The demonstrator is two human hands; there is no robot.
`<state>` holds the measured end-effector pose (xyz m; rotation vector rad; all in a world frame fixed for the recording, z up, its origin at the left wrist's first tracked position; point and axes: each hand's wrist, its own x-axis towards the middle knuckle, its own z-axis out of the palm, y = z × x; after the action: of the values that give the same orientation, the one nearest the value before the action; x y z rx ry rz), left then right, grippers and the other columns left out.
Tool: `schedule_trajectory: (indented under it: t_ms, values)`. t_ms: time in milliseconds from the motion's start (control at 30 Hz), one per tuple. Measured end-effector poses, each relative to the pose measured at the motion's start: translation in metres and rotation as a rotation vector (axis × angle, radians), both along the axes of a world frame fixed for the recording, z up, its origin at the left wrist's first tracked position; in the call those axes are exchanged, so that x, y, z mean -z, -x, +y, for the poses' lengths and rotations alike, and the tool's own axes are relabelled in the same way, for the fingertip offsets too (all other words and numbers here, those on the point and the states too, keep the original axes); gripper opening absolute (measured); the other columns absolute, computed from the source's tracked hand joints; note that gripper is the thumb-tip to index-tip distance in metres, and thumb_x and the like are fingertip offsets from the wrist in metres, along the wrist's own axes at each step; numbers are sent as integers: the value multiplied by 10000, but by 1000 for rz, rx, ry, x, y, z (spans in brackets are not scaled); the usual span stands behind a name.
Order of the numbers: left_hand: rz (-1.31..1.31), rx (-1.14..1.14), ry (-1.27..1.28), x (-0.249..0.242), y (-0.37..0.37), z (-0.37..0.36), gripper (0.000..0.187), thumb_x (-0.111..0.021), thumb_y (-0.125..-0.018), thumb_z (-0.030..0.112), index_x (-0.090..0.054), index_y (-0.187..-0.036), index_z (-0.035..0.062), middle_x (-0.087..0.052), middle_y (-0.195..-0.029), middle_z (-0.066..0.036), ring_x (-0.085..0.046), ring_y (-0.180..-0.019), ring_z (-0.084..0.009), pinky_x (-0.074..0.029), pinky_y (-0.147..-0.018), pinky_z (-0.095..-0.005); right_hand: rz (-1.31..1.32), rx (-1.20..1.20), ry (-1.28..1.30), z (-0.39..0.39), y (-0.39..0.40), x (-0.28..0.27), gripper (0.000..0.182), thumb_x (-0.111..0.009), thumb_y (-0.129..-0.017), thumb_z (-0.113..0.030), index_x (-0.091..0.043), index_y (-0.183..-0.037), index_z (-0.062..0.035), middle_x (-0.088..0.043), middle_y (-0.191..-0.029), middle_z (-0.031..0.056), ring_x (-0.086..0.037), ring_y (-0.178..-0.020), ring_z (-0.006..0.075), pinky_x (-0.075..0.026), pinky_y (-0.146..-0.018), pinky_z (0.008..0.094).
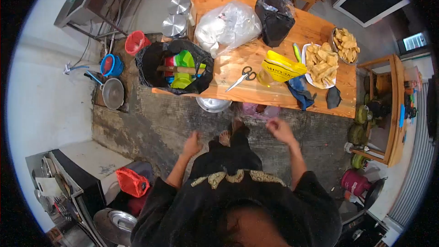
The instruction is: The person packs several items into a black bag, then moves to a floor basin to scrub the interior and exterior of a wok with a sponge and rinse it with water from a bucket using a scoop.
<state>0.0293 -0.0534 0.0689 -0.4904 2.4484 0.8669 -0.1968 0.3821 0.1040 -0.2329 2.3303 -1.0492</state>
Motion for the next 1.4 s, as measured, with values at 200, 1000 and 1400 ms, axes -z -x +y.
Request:
schedule_trajectory:
  t_ms: [200,1000,1400]
  values:
    - [571,76,-247,-161,179,76,251,-602,-746,75,-540,-987,42,-577,-936,-157,-579,-857,-348,-480,-701,-401,-196,50,463,-73,58,-138,221,-587,-901,-221,-586,-929,-2,-571,-825,0,-550,-743,66,-469,-681,240]
    - [721,267,-461,-225,459,-90,315,-466,-927,173,-538,-1195,23,-585,-1093,-64,-510,-1055,-140,-382,-941,-282,381,274,402,-275,252,-117,234,-667,-785,-229,-636,-959,-75,-634,-855,81,-586,-806,157,-458,-744,274]
    - [631,487,-800,-257,559,-123,361,-493,-875,172,-501,-1210,39,-550,-1173,-103,-508,-1086,-200,-372,-952,-338,667,527,687,-289,223,-208,208,-637,-852,-133,-606,-1035,-39,-603,-819,4,-534,-734,79,-433,-699,220]
